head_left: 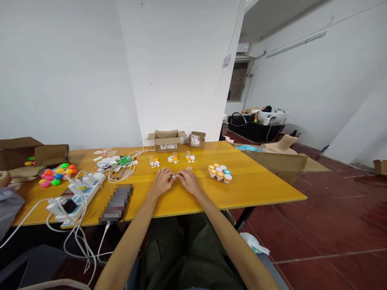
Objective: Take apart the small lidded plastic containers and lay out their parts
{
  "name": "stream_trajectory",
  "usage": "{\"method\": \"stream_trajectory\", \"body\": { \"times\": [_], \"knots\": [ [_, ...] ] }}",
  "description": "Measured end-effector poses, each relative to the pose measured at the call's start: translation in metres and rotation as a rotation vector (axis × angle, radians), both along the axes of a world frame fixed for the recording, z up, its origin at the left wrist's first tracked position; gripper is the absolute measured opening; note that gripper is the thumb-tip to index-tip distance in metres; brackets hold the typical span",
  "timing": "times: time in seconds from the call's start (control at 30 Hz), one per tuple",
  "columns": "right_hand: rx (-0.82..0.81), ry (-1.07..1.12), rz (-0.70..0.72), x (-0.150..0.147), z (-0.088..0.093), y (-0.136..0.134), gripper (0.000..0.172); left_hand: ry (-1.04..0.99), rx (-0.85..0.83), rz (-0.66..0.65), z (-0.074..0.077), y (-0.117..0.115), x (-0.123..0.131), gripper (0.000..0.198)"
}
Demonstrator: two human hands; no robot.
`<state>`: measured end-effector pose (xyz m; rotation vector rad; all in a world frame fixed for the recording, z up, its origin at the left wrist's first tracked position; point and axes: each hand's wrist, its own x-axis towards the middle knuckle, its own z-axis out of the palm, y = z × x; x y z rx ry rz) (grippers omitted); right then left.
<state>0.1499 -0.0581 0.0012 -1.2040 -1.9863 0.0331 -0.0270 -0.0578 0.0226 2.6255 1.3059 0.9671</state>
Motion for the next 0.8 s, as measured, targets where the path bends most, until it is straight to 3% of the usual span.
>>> {"method": "stream_trajectory", "body": {
  "times": [0.37, 0.8],
  "knots": [
    [-0.059, -0.192, 0.024, -0.002, 0.002, -0.003, 0.02, 0.033, 0.024, 0.016, -0.005, 0.003, -0.001, 0.015],
    [-0.062, 0.024, -0.059, -0.002, 0.012, -0.009, 0.02, 0.019, 0.0, -0.015, -0.014, 0.01, -0.005, 0.017]
  ]
}}
